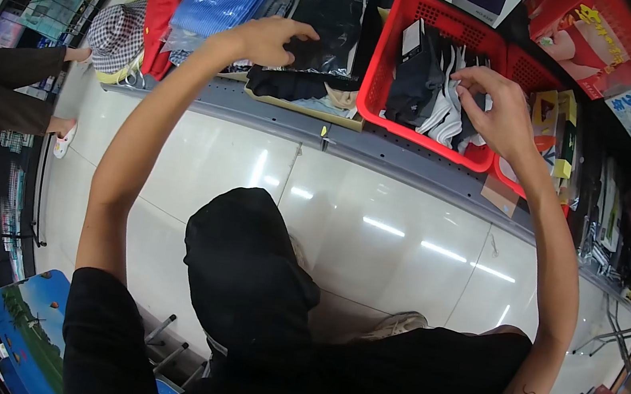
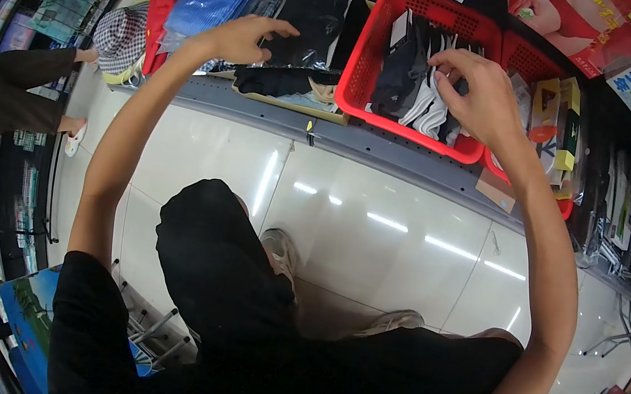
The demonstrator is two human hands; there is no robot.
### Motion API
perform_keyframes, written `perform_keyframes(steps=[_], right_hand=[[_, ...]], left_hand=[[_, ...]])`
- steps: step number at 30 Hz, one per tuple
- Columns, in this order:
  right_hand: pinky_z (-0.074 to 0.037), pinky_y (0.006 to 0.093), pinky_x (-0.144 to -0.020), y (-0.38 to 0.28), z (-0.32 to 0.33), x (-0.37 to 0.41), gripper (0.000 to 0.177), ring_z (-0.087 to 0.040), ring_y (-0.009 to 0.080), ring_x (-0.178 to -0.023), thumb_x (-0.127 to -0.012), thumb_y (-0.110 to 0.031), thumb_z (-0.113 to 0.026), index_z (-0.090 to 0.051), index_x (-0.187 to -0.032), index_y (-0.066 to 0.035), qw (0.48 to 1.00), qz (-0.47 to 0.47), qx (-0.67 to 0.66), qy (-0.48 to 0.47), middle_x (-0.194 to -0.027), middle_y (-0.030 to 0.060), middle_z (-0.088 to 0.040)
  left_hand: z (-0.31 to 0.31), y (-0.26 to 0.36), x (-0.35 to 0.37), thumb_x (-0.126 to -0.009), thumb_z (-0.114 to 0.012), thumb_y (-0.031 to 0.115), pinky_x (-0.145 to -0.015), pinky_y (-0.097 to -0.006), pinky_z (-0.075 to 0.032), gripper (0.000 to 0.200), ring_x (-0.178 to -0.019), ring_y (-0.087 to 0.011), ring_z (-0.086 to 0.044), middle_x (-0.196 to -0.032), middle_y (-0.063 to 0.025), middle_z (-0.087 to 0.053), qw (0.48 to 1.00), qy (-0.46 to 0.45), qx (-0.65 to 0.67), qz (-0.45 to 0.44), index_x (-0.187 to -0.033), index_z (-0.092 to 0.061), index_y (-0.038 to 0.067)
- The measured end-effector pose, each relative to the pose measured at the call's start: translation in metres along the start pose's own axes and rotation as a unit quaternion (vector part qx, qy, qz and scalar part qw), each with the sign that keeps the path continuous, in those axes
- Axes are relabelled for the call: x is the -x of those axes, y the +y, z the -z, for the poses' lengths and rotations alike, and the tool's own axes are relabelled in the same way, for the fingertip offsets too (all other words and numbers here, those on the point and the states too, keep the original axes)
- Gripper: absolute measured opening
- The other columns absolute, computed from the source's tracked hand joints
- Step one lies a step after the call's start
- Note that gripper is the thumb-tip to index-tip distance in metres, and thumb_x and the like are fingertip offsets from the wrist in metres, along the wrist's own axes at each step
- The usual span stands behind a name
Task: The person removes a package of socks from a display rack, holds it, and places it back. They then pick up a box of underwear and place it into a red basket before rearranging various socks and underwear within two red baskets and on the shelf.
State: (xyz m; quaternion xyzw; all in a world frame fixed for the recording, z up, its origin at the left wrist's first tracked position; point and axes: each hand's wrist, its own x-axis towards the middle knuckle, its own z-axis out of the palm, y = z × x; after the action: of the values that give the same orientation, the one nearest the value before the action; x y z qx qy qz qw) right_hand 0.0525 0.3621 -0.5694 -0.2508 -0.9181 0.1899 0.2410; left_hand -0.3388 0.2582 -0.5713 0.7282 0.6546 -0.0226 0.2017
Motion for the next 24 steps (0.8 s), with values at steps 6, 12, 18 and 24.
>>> perform_keyframes(steps=[6,12,18,24], right_hand=[[-0.050,0.0426,-0.097,0.007,-0.016,0.010,0.040,-0.058,0.0346,-0.119,-0.088,-0.016,-0.070,-0.065,-0.128,-0.017,0.998,0.007,0.052,-0.025,-0.130,0.0174,-0.057],[-0.039,0.0474,-0.113,0.029,-0.041,0.032,0.054,-0.046,0.0460,-0.134,-0.093,-0.031,-0.069,-0.055,-0.144,-0.021,0.975,-0.064,0.064,-0.203,-0.149,0.0301,-0.042],[-0.040,0.0490,-0.113,0.033,-0.037,0.030,0.057,-0.046,0.0465,-0.135,-0.095,-0.041,-0.063,-0.051,-0.147,-0.021,0.977,-0.065,0.062,-0.193,-0.147,0.0311,-0.045],[-0.046,0.0515,-0.105,0.061,-0.025,0.021,0.066,-0.056,0.0439,-0.124,-0.090,-0.044,-0.068,-0.050,-0.143,-0.008,0.948,-0.274,0.160,-0.020,-0.130,0.0260,-0.058]], left_hand=[[-0.030,-0.004,-0.012,-0.087,-0.051,0.005,-0.114,-0.0464,-0.041,0.059,-0.136,-0.0376,-0.048,-0.153,-0.0154,-0.046,0.979,0.156,-0.055,-0.116,-0.145,-0.052,0.017],[-0.044,0.005,-0.048,-0.091,-0.051,0.008,-0.112,-0.0459,-0.042,0.046,-0.131,-0.0379,-0.052,-0.142,-0.0182,-0.054,0.990,0.096,-0.023,-0.099,-0.135,-0.061,0.013],[-0.013,0.087,-0.069,-0.088,-0.055,0.019,-0.091,-0.0460,-0.054,0.030,-0.105,-0.0338,-0.067,-0.107,-0.0120,-0.071,0.967,0.213,-0.051,-0.133,-0.113,-0.069,0.010],[-0.047,0.149,-0.154,-0.094,-0.053,0.061,-0.106,-0.0433,-0.046,0.085,-0.125,-0.0392,-0.060,-0.127,-0.0247,-0.066,0.994,0.097,0.045,-0.007,-0.151,-0.039,-0.002]])
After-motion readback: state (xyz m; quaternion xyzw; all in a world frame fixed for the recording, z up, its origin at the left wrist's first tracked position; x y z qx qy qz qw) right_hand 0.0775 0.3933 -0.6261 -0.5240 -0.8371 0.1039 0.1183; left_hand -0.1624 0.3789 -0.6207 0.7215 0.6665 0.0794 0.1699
